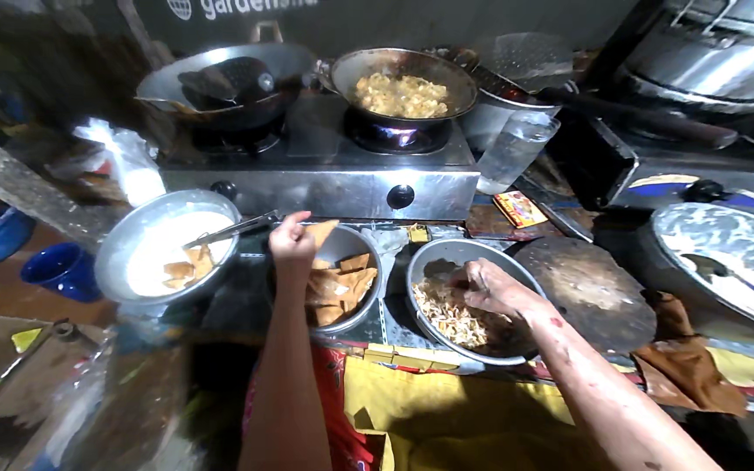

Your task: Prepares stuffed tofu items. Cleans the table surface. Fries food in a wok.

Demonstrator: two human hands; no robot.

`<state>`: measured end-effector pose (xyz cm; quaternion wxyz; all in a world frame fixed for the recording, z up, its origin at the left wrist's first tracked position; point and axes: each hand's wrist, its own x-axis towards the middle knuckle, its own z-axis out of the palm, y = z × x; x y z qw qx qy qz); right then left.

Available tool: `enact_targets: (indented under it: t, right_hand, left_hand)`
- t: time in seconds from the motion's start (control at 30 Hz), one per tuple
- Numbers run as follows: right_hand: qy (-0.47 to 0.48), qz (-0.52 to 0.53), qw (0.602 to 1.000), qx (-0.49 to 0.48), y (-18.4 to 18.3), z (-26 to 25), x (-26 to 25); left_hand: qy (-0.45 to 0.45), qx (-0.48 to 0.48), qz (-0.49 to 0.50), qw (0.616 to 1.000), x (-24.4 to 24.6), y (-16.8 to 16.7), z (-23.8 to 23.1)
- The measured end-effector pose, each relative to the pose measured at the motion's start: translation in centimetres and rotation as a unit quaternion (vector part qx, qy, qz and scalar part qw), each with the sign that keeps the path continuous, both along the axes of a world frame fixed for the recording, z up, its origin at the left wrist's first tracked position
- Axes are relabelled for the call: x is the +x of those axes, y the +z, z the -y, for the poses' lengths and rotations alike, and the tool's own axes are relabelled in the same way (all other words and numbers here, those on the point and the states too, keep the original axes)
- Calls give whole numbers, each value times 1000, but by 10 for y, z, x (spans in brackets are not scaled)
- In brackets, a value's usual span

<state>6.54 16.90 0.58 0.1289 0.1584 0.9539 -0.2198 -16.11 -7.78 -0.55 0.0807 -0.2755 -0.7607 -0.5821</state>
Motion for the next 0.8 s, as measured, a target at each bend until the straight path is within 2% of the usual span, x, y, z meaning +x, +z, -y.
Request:
enact_targets:
  t: [0.07,0.17,0.27,0.37,0.47,0.57,0.73,0.8]
  right_hand:
    - [-14,11,1000,18,2,-1,0]
    - [-7,31,999,28,-1,-3,0]
    - [34,13,999,-25,-7,-4,0]
    - [1,-29,996,-84,1,2,1]
    - [-43,-27,999,-14,1,-8,-1]
    - [-33,28,999,32,-5,-15,-5]
    - [50,23,997,-51,-7,-7,-2]
    - [67,49,995,-54,0,-1,-1]
  left_hand:
    - [-30,122,74,989,9,8,2]
    - [-111,251,234,933,24,17,-4]
    - [-180,282,352,874,44,24,-16]
    - [-177,262,429,846,70,34,-29]
    - [-184,232,468,833,86,39,-38]
    - [-192,210,471,835,97,40,-44]
    - [-260,176,426,848,107,35,-46]
    - [-278,170,419,847,110,33,-48]
